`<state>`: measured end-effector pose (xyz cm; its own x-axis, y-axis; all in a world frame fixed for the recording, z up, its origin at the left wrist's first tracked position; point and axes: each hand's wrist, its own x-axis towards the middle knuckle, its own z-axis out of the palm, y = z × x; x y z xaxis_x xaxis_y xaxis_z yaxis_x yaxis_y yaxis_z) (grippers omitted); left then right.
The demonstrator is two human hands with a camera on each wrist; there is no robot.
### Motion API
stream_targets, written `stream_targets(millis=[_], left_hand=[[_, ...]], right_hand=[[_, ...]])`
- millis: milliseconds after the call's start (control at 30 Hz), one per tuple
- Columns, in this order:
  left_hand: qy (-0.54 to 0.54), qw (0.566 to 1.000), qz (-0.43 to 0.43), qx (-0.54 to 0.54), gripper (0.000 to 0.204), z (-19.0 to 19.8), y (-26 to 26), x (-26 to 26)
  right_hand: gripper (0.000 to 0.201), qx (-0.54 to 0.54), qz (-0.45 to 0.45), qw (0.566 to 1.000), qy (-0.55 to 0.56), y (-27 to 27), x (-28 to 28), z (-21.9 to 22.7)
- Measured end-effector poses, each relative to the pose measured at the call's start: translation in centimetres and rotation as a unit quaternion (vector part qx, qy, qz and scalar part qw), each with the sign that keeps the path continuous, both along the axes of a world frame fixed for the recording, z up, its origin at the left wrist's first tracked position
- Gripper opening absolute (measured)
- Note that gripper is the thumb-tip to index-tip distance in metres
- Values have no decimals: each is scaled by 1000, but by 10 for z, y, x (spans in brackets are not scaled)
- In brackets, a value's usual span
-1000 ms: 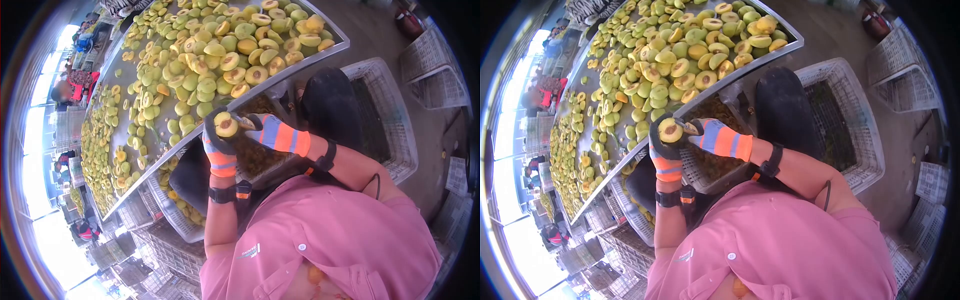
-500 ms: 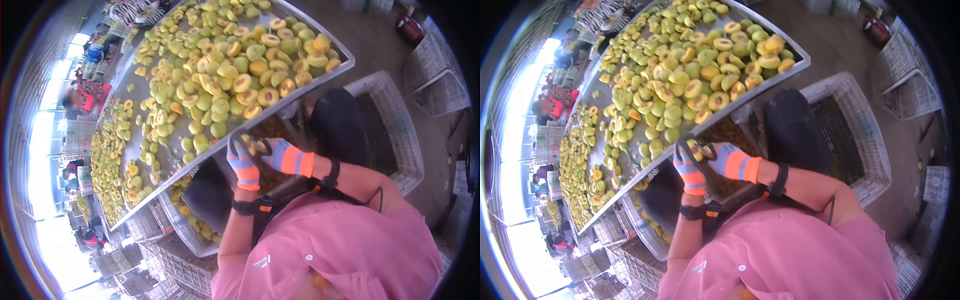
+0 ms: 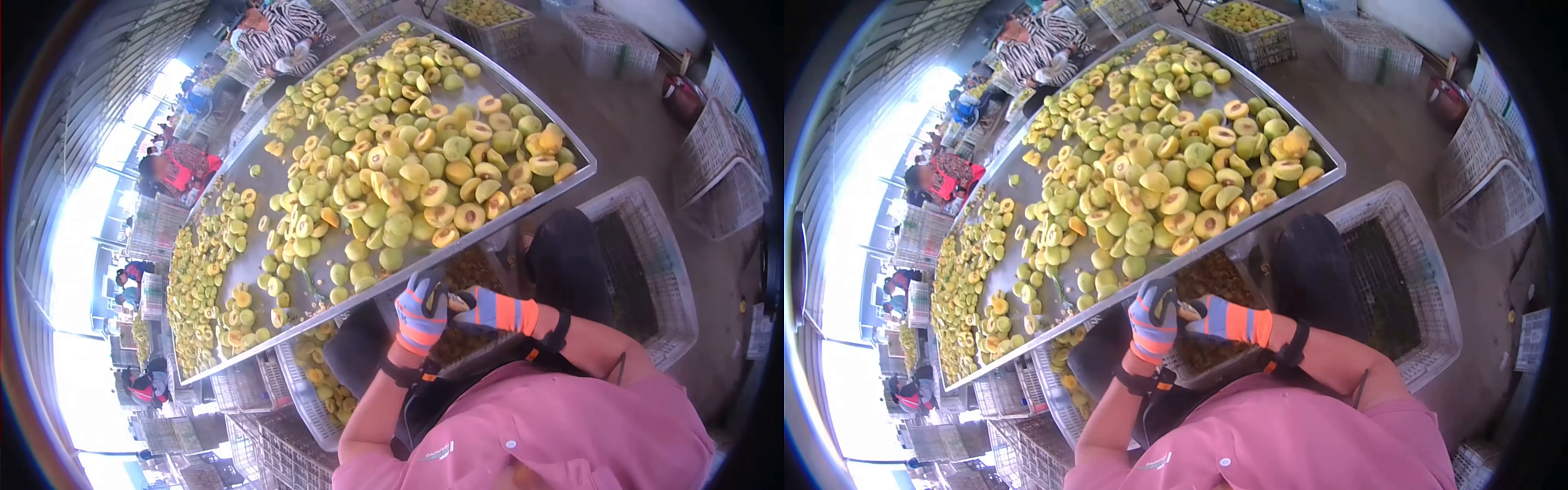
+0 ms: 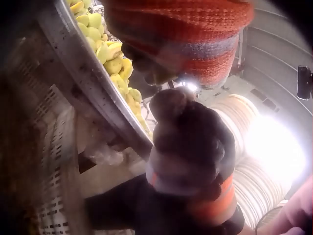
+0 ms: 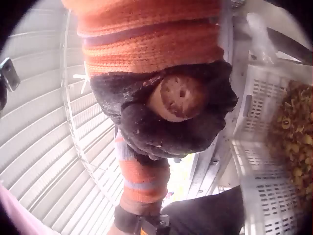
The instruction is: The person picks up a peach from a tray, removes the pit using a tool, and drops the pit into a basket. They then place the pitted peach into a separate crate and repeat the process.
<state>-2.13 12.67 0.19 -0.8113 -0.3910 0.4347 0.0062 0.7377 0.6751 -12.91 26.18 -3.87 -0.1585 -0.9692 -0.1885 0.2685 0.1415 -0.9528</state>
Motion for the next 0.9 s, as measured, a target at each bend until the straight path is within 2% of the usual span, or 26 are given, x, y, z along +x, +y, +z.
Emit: stream_targets(millis=[67, 100, 133, 200, 233, 300, 367, 433, 500, 600, 700, 733, 833, 900], left_hand=[[20, 999, 24, 15, 27, -11, 4, 1], [17, 996, 39, 75, 23, -13, 9, 1], [14, 989, 54, 136, 21, -15, 14, 1], [16, 960, 68, 271, 18, -9, 25, -3], [4, 951, 60, 304, 19, -13, 25, -2], [-25, 928, 44, 370, 20, -28, 20, 3], [-30, 966, 63, 249, 20, -40, 16, 5], [-22, 989, 64, 134, 20, -28, 17, -1], [-6, 998, 50, 28, 21, -9, 19, -2], [-17, 998, 9, -51, 28, -2, 11, 1], [6, 984, -69, -162, 28, 10, -2, -1], [-19, 978, -100, -184, 32, 15, -6, 0], [-35, 959, -167, -225, 36, 26, -14, 0], [-49, 961, -177, -205, 41, 25, -18, 1]], right_hand=[[21, 60, 19, 998, 31, 1, 0, 14], [22, 91, 28, 994, 47, 1, 0, 16], [22, 33, 10, 997, 76, -3, 1, 2], [22, 61, 28, 990, 122, -4, -3, -16], [23, 76, 39, 986, 143, -3, -4, -19], [23, 51, 20, 993, 102, -1, -2, -26], [25, 64, 21, 996, 55, 1, -2, -27], [26, 115, 48, 992, 5, 3, -10, -14], [25, 87, 39, 994, 54, 3, -7, -22], [23, 35, 58, 994, 82, 5, -8, -18], [21, -38, 60, 991, 110, 4, -8, -6], [20, -64, 53, 989, 123, 6, -8, -6], [18, -52, 87, 982, 161, 7, -11, -13], [20, -94, 67, 986, 124, 6, -8, -15]])
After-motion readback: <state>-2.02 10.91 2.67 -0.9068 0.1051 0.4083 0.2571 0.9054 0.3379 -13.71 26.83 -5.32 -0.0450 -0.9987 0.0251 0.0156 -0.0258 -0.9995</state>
